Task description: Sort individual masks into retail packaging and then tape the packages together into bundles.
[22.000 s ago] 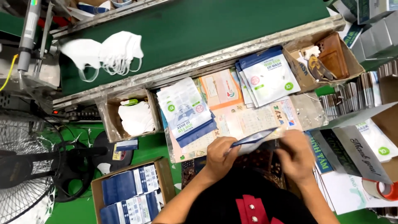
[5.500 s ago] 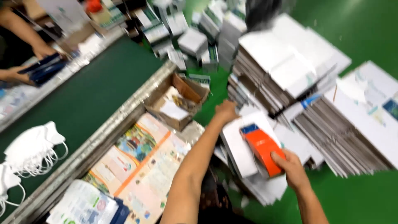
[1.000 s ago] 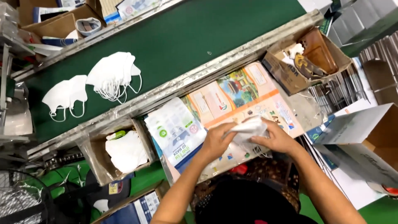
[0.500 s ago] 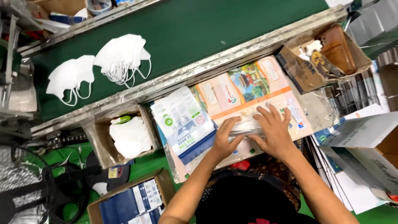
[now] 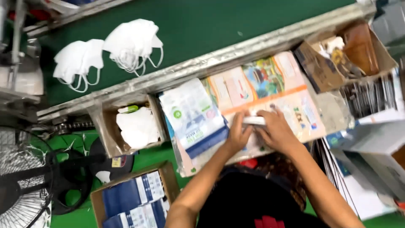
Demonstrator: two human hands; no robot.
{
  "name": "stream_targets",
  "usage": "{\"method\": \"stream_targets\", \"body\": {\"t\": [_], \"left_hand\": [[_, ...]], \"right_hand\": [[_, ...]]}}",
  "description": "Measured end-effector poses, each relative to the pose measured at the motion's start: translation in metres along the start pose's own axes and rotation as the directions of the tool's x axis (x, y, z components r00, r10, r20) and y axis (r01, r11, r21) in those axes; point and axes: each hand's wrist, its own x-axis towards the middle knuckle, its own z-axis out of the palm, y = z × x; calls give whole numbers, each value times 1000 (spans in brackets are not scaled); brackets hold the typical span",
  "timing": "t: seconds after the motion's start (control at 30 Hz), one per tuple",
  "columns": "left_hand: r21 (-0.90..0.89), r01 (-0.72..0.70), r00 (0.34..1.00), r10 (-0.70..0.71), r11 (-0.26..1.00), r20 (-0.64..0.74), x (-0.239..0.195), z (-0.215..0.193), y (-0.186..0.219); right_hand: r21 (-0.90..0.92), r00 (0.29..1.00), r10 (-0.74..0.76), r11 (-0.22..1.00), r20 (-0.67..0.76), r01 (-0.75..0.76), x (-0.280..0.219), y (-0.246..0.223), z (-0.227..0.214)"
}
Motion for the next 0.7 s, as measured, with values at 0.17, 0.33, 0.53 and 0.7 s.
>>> {"method": "stream_targets", "body": {"t": [0.17, 0.33, 0.53, 0.7], "left_hand": [[83, -9, 993, 0, 997, 114, 13, -30, 70], [587, -191, 977, 208, 787, 39, -10, -95, 68], [917, -186, 981, 17, 354, 193, -63, -136, 29], [899, -323, 906, -179, 295, 384, -67, -137, 14]], "right_hand": [[315, 961, 58, 938, 270, -145, 17, -7, -50], [786, 967, -51, 594, 251, -172, -23, 27, -81], [785, 943, 327, 568, 61, -247, -66, 180, 9], [682, 817, 556, 658, -153, -320, -14, 113, 11]]}}
